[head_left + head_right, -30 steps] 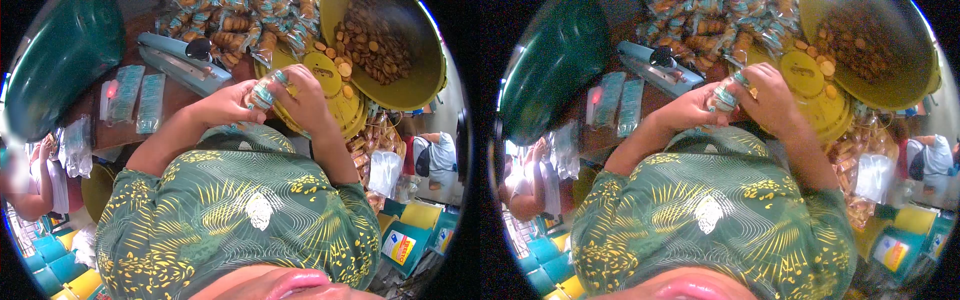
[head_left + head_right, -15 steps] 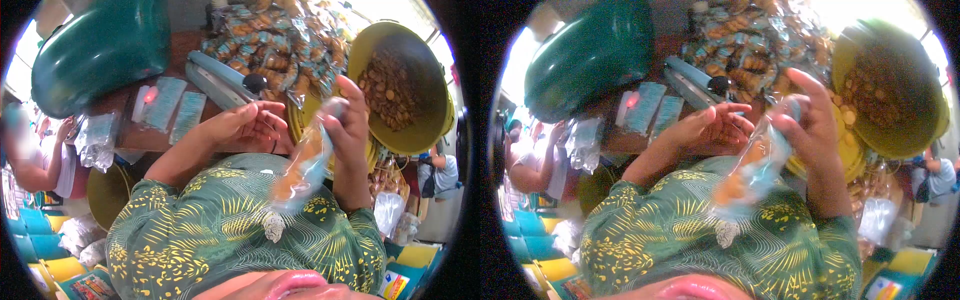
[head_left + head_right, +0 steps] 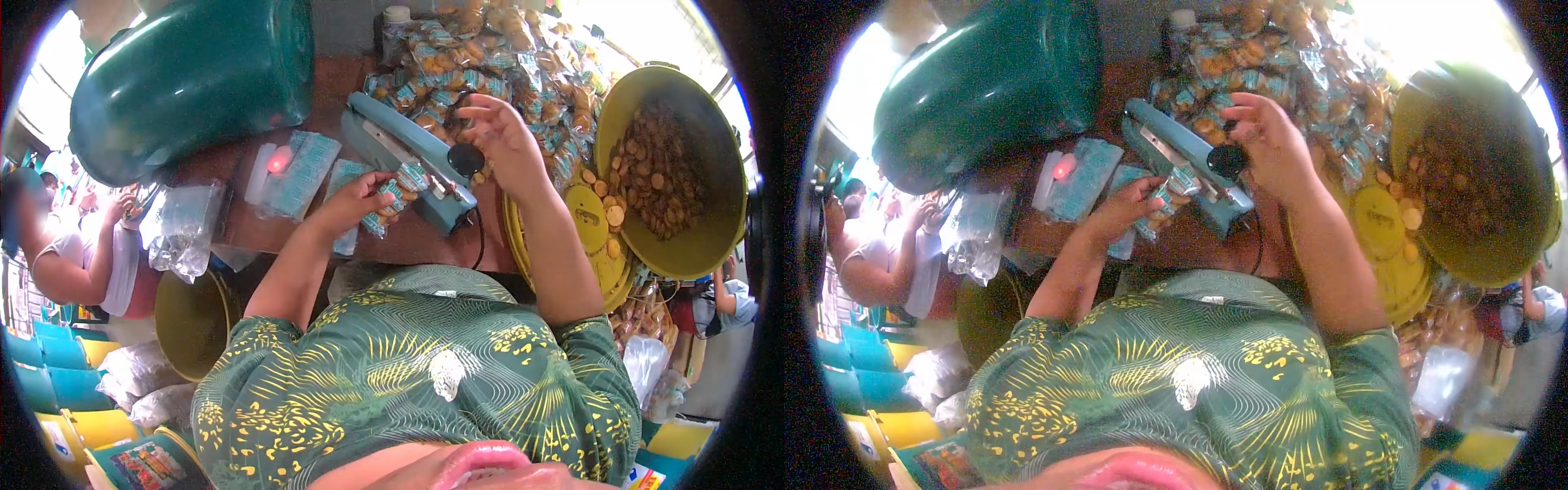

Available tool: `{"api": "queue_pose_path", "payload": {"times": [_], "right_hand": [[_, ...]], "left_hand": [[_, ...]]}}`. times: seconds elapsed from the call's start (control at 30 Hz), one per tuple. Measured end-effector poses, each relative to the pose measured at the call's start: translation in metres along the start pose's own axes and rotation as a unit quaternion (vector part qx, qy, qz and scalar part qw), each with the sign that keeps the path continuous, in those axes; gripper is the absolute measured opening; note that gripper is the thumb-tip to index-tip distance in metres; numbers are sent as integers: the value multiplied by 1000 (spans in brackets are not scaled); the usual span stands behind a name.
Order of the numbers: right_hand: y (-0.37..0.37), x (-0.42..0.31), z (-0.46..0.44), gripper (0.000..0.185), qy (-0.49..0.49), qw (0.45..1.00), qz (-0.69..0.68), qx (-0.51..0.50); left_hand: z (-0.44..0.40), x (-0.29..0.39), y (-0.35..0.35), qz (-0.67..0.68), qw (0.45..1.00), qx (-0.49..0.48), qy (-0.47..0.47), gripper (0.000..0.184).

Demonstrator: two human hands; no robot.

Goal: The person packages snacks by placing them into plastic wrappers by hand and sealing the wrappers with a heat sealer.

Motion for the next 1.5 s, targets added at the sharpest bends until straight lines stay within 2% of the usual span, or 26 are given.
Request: {"api": "queue_pose_path", "payload": {"times": [0.07, 0.13, 0.2, 0.23, 0.3, 0.33, 0.4, 0.47, 0.73, 0.83, 0.93, 1.0, 1.03, 1.1, 1.2, 1.23, 1.27, 1.3, 1.33, 1.37, 1.47, 1.5], "right_hand": [[-22, -30, 8, 41, 14, 979, 186, -82], [-40, -29, 13, 38, -70, 980, 176, -69], [-40, 10, 15, 34, -88, 956, 270, -75], [-43, 4, 22, 34, -130, 968, 209, -48], [-40, 15, 25, 34, -133, 966, 219, -31], [-40, 20, 26, 35, -92, 967, 237, -26], [-39, 11, 27, 31, -149, 962, 225, -38], [-38, 12, 27, 30, -126, 965, 229, -36], [-39, 19, 30, 28, -118, 973, 196, -19], [-39, 18, 31, 27, -106, 973, 202, -21], [-35, 10, 36, 25, -78, 970, 227, -28], [-35, 1, 41, 23, -28, 966, 255, -35], [-32, -6, 43, 23, 32, 967, 254, -13], [-21, -22, 62, 23, 137, 961, 239, 28], [10, -35, 86, 21, 68, 966, 248, 6], [20, -27, 94, 22, 72, 964, 256, 7], [29, -15, 101, 23, 77, 961, 265, 8], [37, -8, 109, 25, 43, 964, 264, 6], [44, -5, 116, 26, 43, 963, 267, 5], [50, -3, 124, 27, 41, 962, 269, 4], [71, 6, 147, 31, -10, 953, 302, 23], [81, 9, 155, 33, -35, 947, 317, 37]], "left_hand": [[-1, 4, 3, -33, 999, 1, -9, 57], [-3, 2, 9, -58, 998, 6, -5, 58], [-4, -5, 18, -79, 997, 10, 7, 58], [-3, -2, 14, -68, 997, 14, 18, 58], [1, 9, 7, -73, 997, 28, 27, 58], [2, 10, 6, -89, 995, 40, 27, 58], [0, 9, 13, -135, 989, 51, 22, 55], [-5, -2, 29, -113, 992, 43, 21, 52], [-12, 13, 9, -52, 998, 22, -6, 46], [-12, 18, -1, -10, 999, 33, 14, 46], [-6, 34, -30, -68, 992, 83, 65, 49], [4, 41, -41, -230, 969, 33, 80, 52], [7, 48, -47, -309, 947, 10, 86, 54], [22, 79, -74, -385, 894, -162, 163, 58], [24, 139, -111, -463, 742, -384, 295, 63], [23, 158, -113, -497, 762, -385, 154, 69], [16, 173, -108, -489, 831, -263, 19, 73], [12, 189, -101, -480, 859, -132, -121, 77], [4, 216, -111, -357, 913, -53, -193, 75], [-3, 242, -120, -233, 931, 15, -281, 73], [-5, 267, -88, -282, 873, 75, -391, 65], [-3, 261, -78, -281, 874, 110, -380, 62]]}}
Point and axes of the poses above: each hand's wrist, its own z-axis away from the middle knuckle, its own y-axis out of the back of the hand, x = y × z, the point moved 2 cm from there along -z, towards the middle knuckle, and after that the axes turned 8 degrees about -x, right-handed, at the moved point
